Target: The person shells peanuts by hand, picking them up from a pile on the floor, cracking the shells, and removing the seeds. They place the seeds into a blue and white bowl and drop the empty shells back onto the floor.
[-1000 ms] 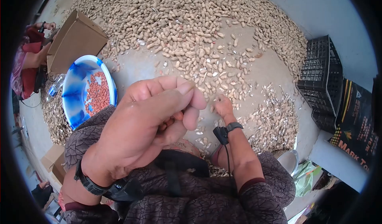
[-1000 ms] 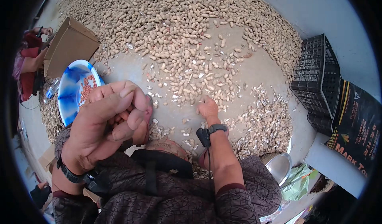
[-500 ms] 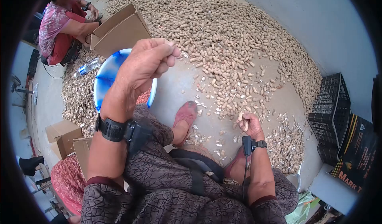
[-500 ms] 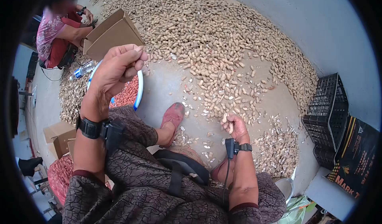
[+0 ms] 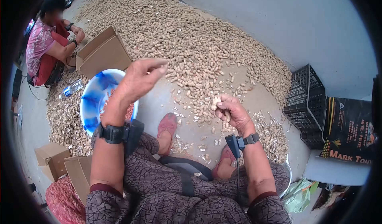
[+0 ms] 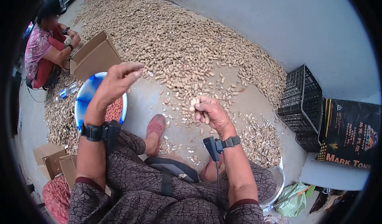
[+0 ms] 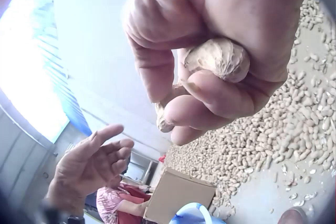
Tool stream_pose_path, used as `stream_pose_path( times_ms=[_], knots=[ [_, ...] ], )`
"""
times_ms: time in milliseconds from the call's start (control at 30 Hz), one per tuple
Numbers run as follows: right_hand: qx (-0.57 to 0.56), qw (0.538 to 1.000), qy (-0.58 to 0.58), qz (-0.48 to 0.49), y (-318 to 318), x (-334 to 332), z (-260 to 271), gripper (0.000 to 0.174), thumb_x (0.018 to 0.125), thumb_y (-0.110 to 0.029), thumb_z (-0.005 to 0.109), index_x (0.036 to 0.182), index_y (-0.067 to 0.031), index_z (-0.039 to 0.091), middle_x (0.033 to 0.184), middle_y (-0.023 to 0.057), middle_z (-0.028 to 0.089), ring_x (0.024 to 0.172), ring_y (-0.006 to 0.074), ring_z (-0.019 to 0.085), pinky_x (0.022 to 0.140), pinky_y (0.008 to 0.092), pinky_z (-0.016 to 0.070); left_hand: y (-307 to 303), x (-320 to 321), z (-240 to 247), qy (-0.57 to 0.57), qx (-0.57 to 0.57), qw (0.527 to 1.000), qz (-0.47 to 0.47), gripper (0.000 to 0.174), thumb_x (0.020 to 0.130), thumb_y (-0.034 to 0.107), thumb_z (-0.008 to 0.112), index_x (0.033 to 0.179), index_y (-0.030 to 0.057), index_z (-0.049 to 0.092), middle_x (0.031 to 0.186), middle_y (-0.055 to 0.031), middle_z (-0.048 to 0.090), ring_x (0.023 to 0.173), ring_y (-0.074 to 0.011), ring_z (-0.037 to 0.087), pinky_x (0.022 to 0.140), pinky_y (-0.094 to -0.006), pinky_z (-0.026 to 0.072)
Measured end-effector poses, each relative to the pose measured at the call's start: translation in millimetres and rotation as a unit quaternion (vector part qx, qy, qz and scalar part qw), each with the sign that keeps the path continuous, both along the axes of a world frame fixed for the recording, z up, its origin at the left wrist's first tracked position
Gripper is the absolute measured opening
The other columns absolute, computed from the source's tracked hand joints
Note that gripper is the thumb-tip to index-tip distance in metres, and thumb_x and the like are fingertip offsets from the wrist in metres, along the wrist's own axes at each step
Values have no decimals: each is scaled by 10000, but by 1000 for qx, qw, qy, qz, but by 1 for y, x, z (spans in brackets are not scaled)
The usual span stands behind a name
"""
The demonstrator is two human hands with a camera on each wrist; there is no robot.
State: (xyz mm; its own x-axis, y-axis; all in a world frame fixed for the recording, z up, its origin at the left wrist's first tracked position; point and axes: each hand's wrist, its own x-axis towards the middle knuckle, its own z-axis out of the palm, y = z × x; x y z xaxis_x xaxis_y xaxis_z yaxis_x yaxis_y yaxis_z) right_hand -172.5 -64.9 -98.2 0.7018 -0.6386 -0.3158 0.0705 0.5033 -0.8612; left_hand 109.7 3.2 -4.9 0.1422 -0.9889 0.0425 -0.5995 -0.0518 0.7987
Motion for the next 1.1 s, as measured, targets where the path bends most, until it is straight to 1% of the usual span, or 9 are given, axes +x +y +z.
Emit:
stream_pose_path(
  times_ms=[200, 300, 533, 667, 733, 867, 933, 1000, 1100],
  knots=[
    [-80, 996, 21, 12, 15, 7, 94, 219, 783, -131, 528, 949, 12, 545, 714, 49, 598, 500, 38, 510, 388, 133, 374, -7, -88, 3, 230, 0, 951, -209, 339, 803, 109, 555, 1118, -10, 517, 866, -74, 585, 772, -97, 543, 688, -239, 456],
    [-131, 990, 41, -11, 25, 1, 117, 208, 791, -141, 539, 945, -2, 554, 715, 39, 594, 502, 31, 504, 385, 127, 369, -4, -107, 20, 281, 6, 933, -226, 344, 802, 105, 558, 1120, -17, 515, 863, -73, 586, 762, -94, 553, 668, -221, 459],
    [-124, 987, 48, -86, 43, -12, 116, 150, 793, -119, 562, 877, 5, 561, 729, 48, 606, 493, 27, 506, 373, 129, 364, 1, -123, 8, 271, -68, 936, -213, 306, 782, 63, 557, 1080, -7, 552, 861, -64, 590, 708, -75, 555, 620, -211, 461],
    [-116, 987, 27, -108, 51, -16, 110, 113, 797, -97, 566, 868, -10, 551, 719, 38, 585, 487, 28, 505, 377, 117, 359, 5, -124, 13, 257, -24, 942, -216, 281, 785, 60, 544, 1059, -6, 555, 827, -51, 579, 696, -63, 546, 616, -211, 457],
    [-101, 986, 45, -123, 55, -18, 108, 130, 792, -104, 573, 883, -12, 558, 720, 50, 603, 487, 32, 503, 381, 124, 356, 7, -126, 14, 204, -58, 964, -162, 265, 796, 42, 516, 1056, -2, 541, 775, -32, 560, 679, -57, 538, 611, -214, 454],
    [-130, 975, 179, -11, 66, -22, 119, 198, 780, -134, 596, 919, 2, 560, 678, 38, 600, 486, 27, 481, 395, 148, 357, -3, -122, 13, 190, -94, 967, -142, 259, 813, 32, 487, 1069, 3, 524, 790, -35, 541, 670, -69, 541, 607, -221, 456],
    [-205, 960, 188, -21, 68, -22, 120, 245, 766, -131, 623, 961, -1, 553, 660, 20, 589, 486, 20, 463, 413, 155, 355, -2, -123, 12, 294, -71, 935, -186, 259, 828, 36, 470, 1081, 10, 517, 851, -54, 534, 674, -85, 552, 609, -227, 460],
    [-161, 964, 192, -87, 60, -22, 126, 250, 759, -116, 632, 965, -1, 549, 647, 2, 576, 489, 15, 454, 423, 147, 354, -4, -126, 10, 288, -63, 934, -203, 252, 836, 47, 471, 1081, 12, 515, 912, -73, 525, 671, -95, 555, 615, -229, 466],
    [-176, 955, 158, -180, 52, -22, 127, 206, 770, -100, 616, 938, 3, 554, 676, 0, 583, 506, 17, 466, 436, 148, 365, -10, -132, 4, 163, -107, 949, -248, 188, 782, 15, 511, 961, -14, 562, 773, -75, 555, 637, -84, 540, 540, -223, 424]
  ],
)
